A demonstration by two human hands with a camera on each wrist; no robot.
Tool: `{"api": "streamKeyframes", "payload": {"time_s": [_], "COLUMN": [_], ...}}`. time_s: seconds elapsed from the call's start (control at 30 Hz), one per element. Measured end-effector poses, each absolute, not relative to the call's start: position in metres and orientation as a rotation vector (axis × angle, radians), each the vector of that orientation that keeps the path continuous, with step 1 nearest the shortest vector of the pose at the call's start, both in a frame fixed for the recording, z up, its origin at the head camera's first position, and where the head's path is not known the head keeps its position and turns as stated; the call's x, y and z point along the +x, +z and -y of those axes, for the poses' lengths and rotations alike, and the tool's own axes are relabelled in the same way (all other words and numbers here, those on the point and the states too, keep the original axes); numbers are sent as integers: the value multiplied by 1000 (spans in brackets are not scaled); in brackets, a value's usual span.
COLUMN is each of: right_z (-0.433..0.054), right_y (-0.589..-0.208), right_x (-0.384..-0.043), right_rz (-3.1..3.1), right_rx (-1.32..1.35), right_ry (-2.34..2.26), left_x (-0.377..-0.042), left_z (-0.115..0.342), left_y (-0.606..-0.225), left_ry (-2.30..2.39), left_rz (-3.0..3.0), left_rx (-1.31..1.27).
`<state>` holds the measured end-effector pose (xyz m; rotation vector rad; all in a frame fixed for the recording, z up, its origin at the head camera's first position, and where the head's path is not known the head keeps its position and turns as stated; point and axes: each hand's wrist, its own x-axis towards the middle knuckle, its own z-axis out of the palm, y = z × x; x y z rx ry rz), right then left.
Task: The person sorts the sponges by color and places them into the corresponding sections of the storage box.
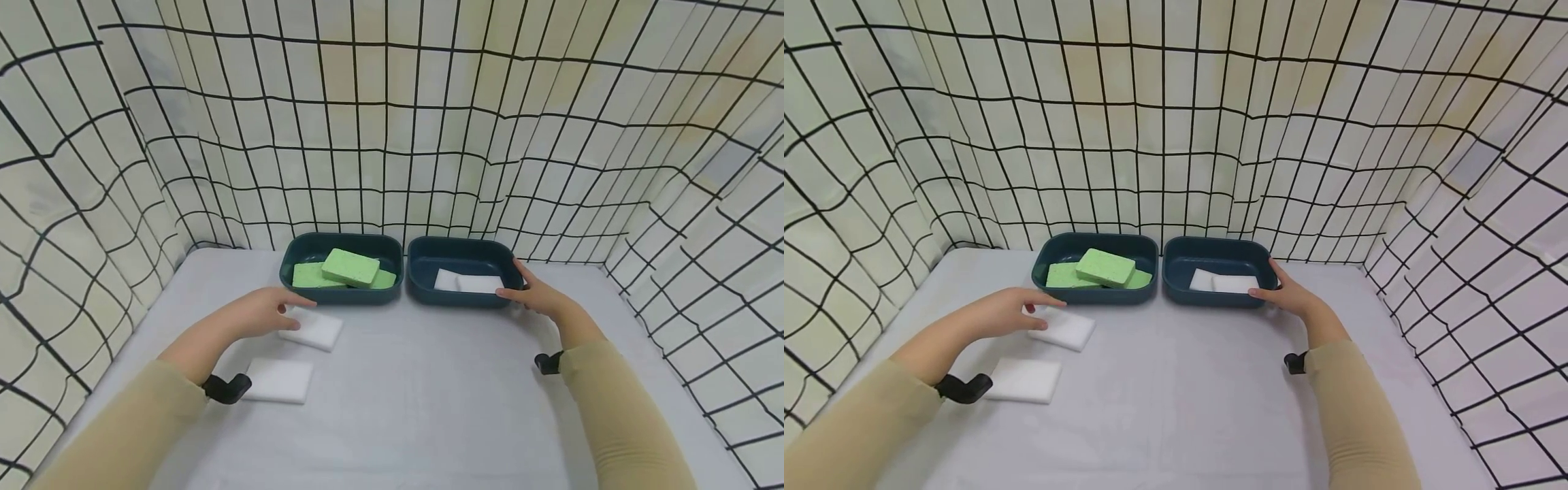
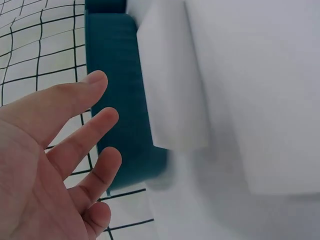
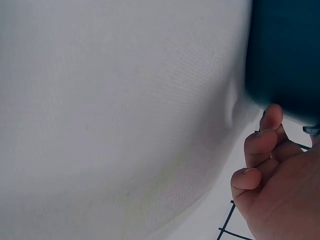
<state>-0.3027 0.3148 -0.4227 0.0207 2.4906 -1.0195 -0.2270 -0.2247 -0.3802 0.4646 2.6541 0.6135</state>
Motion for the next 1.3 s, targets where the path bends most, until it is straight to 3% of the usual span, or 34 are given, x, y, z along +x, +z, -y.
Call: {"api": "streamKeyframes", "payload": {"time_s": [1.3], "right_z": [-318], "right_y": [-423], "right_x": [-306], "right_rz": [-2494], "right_rx": [53], "right_ry": [-1013], "left_x": [-244], "left_z": [244], "left_y": [-410], "left_ry": [573], "left_rz": [-2638], "left_rx": [549]}}
